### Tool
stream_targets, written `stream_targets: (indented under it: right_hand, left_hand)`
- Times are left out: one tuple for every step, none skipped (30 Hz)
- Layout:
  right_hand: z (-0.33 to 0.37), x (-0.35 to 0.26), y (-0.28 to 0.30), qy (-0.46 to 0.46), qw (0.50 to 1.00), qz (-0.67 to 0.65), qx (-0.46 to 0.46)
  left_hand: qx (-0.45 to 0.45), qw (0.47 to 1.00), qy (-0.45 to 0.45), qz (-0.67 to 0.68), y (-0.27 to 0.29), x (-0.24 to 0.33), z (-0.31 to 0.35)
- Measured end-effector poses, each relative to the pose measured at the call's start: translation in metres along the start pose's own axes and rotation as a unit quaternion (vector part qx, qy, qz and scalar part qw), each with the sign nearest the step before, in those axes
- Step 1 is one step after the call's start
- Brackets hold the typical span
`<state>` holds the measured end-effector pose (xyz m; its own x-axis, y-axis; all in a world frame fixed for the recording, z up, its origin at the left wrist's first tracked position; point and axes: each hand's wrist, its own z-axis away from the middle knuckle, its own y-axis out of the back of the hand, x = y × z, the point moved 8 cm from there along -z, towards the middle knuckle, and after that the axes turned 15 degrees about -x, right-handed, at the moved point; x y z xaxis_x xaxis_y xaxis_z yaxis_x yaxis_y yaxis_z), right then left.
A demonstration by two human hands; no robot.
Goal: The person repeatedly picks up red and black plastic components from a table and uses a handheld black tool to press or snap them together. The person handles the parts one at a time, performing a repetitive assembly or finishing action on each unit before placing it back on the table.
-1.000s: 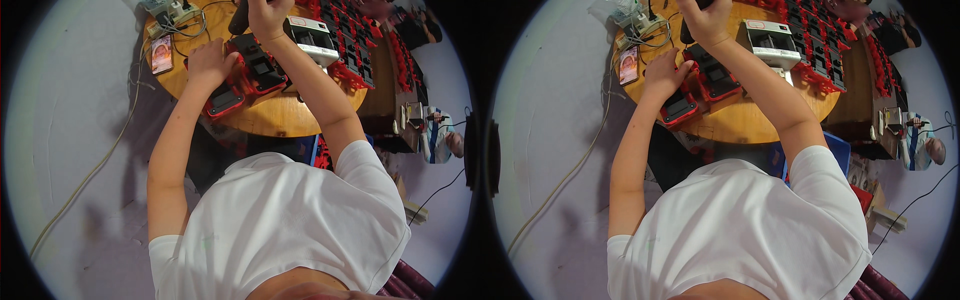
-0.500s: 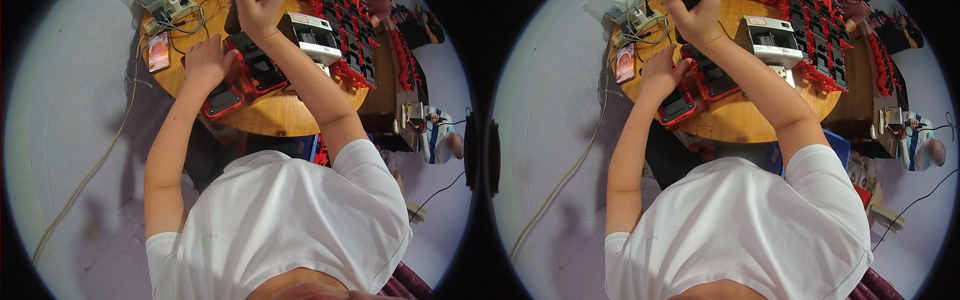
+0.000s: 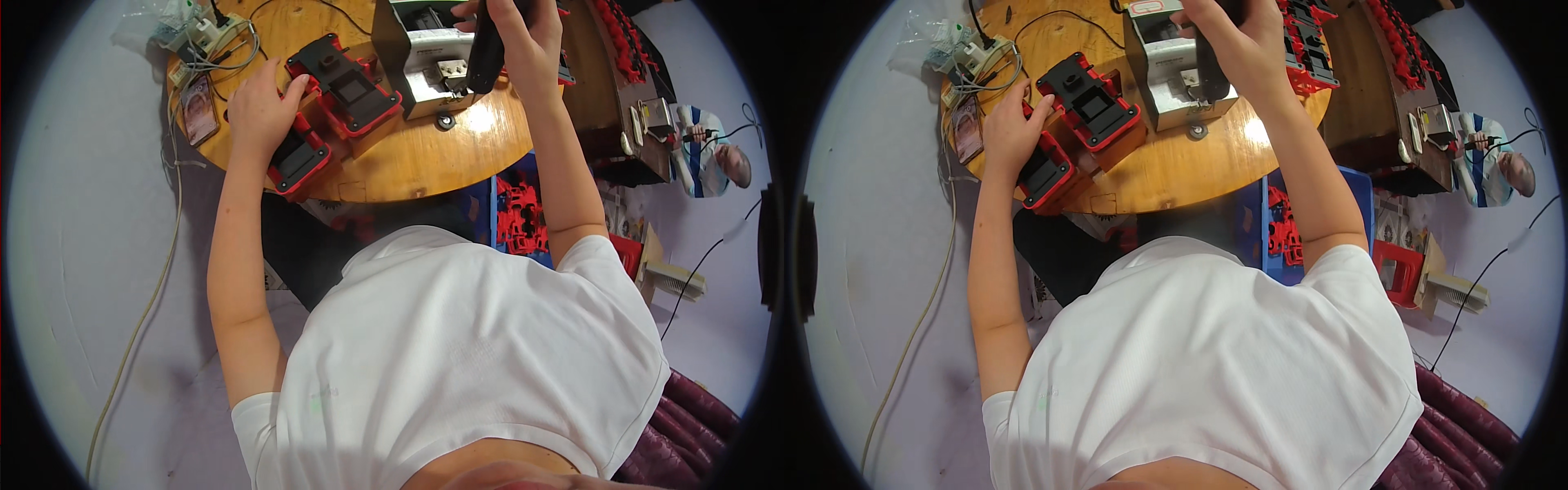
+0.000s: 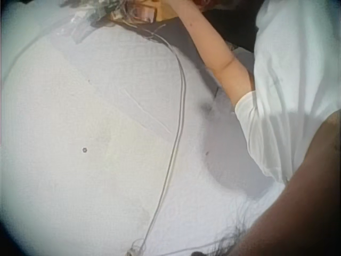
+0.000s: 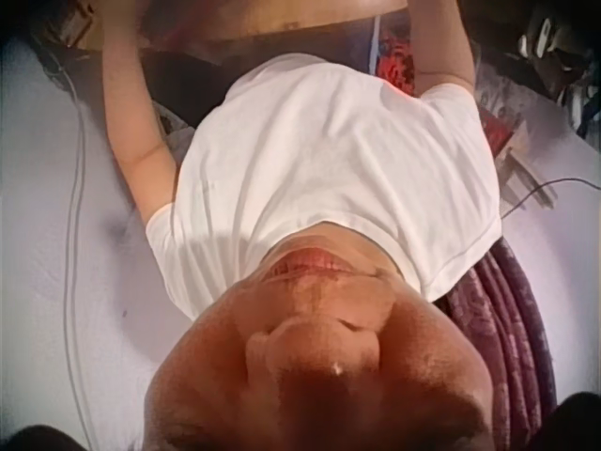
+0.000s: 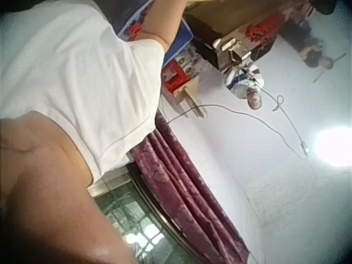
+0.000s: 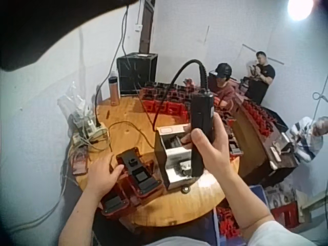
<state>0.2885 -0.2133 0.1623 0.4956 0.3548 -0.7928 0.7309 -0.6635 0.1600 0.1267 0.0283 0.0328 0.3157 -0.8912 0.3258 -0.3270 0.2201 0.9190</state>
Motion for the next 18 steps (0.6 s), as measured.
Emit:
stream_targets:
  right_hand:
    - [0.008,0.007,0.008,0.005,1.0,0.01,0.003]
    - [0.015,0.014,0.014,0.009,1.0,0.021,0.006]
    - [0.02,0.023,0.019,0.015,1.0,0.0,0.023]
    - [0.025,0.031,0.024,0.021,0.999,-0.021,0.04]
    - [0.029,0.034,0.028,0.026,0.997,-0.042,0.057]
    - [0.027,0.029,0.024,0.046,0.997,-0.04,0.055]
    - [0.028,0.029,0.025,0.071,0.995,-0.03,0.056]
    - [0.028,0.032,0.026,0.096,0.993,-0.019,0.057]
    - [0.028,0.031,0.026,0.122,0.991,-0.008,0.058]
    - [0.029,0.031,0.024,0.123,0.99,-0.012,0.063]
    - [0.029,0.028,0.02,0.123,0.99,-0.016,0.067]
    - [0.03,0.027,0.018,0.123,0.99,-0.019,0.072]
    - [0.031,0.028,0.017,0.133,0.988,-0.03,0.075]
    - [0.032,0.033,0.017,0.144,0.986,-0.041,0.077]
    - [0.034,0.037,0.017,0.153,0.984,-0.052,0.081]
    - [0.034,0.038,0.018,0.156,0.984,-0.041,0.074]
    - [0.035,0.039,0.018,0.159,0.984,-0.031,0.068]
    - [0.035,0.039,0.017,0.161,0.985,-0.022,0.06]
  left_hand:
    - [-0.003,1.0,0.001,-0.002,0.0,0.0,0.0]
    - [-0.006,1.0,0.001,-0.005,0.0,-0.002,0.001]
    - [-0.007,1.0,0.002,-0.008,0.0,-0.004,0.001]
    - [-0.009,1.0,0.011,-0.026,0.001,-0.003,0.001]
    - [-0.017,0.999,0.016,-0.026,0.0,-0.002,0.0]
    - [-0.025,0.999,0.023,-0.028,0.002,-0.002,0.0]
    - [-0.033,0.999,0.031,-0.03,0.003,-0.002,0.001]
    - [-0.032,0.999,0.028,-0.021,0.003,-0.003,0.002]
    - [-0.03,0.999,0.026,-0.012,0.002,-0.004,0.002]
    - [-0.027,0.999,0.023,-0.002,0.002,-0.006,0.003]
    - [-0.016,1.0,0.024,0.01,0.005,-0.009,0.004]
    - [-0.006,0.999,0.023,0.024,0.007,-0.011,0.005]
    - [0.005,0.999,0.022,0.037,0.009,-0.013,0.006]
    - [0.005,0.999,0.028,0.027,0.01,-0.014,0.009]
    - [0.004,0.999,0.035,0.018,0.012,-0.016,0.014]
    - [0.003,0.999,0.041,0.008,0.014,-0.017,0.019]
    - [-0.001,0.999,0.052,0.009,0.013,-0.02,0.023]
    - [-0.006,0.998,0.065,0.01,0.013,-0.023,0.029]
